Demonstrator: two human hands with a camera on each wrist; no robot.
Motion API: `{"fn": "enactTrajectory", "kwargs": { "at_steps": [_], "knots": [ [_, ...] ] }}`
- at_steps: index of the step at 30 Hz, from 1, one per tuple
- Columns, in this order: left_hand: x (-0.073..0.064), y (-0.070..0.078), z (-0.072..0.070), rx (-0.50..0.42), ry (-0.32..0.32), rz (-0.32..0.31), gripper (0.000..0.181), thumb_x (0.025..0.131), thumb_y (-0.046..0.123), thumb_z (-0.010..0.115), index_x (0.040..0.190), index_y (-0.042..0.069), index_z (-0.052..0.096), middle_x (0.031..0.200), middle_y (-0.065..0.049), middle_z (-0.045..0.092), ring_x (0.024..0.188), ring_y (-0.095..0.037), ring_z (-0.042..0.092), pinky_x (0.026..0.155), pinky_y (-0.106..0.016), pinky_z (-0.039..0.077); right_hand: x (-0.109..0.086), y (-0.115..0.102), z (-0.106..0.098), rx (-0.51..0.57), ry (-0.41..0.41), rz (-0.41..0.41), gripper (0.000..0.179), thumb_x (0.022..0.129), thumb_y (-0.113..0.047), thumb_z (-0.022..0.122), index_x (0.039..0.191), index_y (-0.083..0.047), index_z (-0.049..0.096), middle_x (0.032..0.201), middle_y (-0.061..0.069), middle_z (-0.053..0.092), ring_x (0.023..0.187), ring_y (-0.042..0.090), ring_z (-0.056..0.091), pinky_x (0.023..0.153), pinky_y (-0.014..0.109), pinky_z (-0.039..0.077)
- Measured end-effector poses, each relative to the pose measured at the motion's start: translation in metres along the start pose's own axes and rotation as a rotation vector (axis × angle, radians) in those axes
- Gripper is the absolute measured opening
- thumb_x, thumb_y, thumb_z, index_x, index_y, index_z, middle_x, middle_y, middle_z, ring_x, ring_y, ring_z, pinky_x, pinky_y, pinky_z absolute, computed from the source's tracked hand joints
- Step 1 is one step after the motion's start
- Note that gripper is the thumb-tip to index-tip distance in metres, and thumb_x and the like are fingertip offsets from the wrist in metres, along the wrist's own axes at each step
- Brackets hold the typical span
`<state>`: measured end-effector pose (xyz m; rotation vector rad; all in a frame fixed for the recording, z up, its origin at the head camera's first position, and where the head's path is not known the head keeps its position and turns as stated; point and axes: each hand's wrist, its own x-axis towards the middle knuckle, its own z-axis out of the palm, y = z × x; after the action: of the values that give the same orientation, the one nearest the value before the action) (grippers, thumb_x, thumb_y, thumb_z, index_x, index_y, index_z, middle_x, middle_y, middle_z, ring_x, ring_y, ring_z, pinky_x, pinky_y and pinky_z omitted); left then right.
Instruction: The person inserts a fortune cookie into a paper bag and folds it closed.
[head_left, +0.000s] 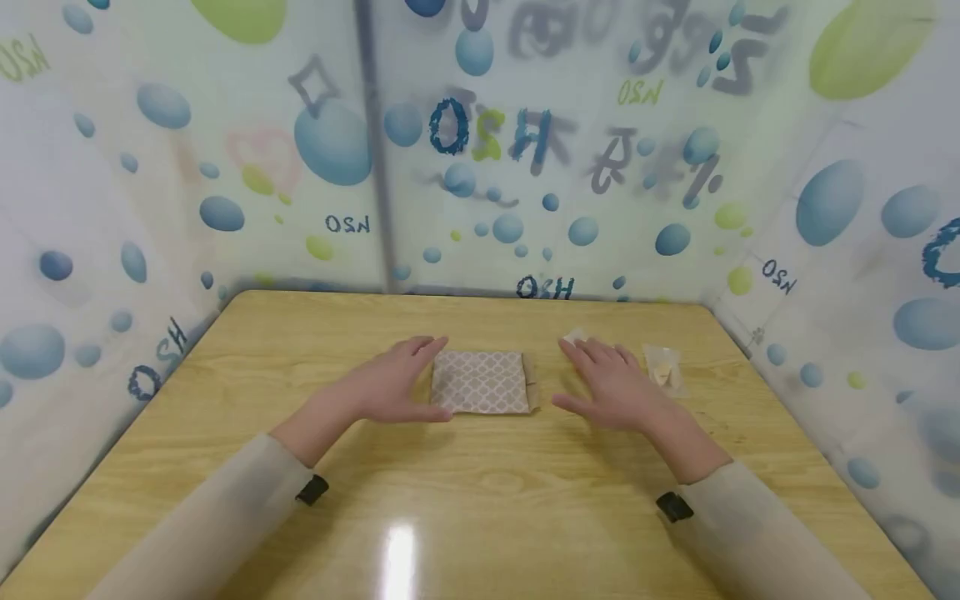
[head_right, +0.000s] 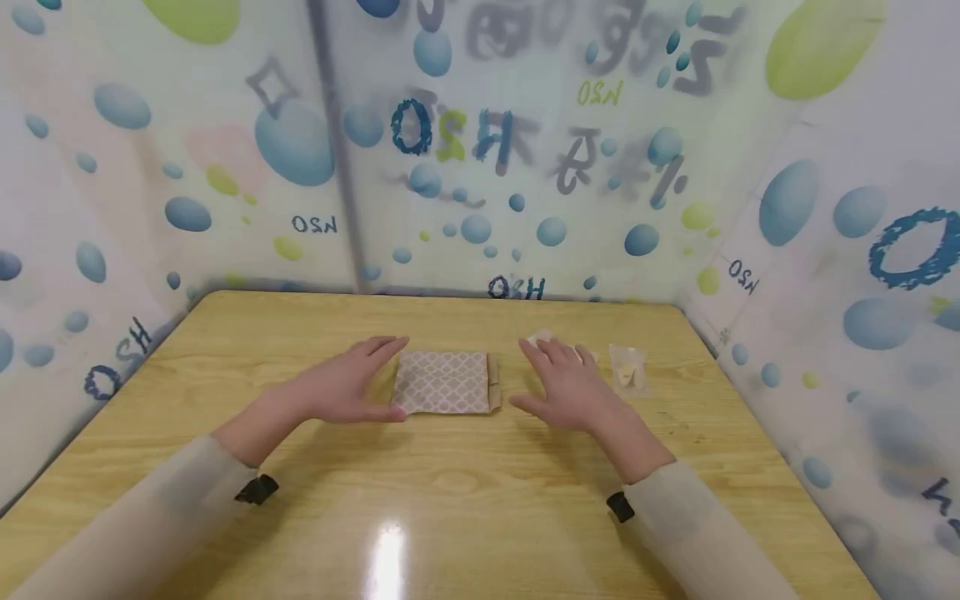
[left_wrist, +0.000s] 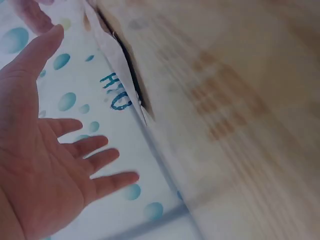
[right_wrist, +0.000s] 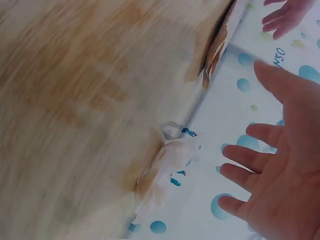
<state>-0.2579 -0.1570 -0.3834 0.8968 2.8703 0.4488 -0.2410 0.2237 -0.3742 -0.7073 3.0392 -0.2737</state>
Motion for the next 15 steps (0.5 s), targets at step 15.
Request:
{"fn": "enactTrajectory", "kwargs": {
  "at_steps": [15],
  "knots": [
    [0.065,0.007,0.012,-0.138,-0.247,-0.015,0.124,0.085,0.053,0.092,0.176,0.012,0.019,0.181,-0.024,0.020,0.168,-0.045,0.021,0.135,-0.062,0.025,0.013,-0.006,0.007,0.116,-0.097,-0.009,0.073,0.108,-0.044,0.067,0.168,-0.009,0.043,0.167,0.027,0.048,0.152,0.051,0.048,0.124,0.072,0.036]
  ]
}}
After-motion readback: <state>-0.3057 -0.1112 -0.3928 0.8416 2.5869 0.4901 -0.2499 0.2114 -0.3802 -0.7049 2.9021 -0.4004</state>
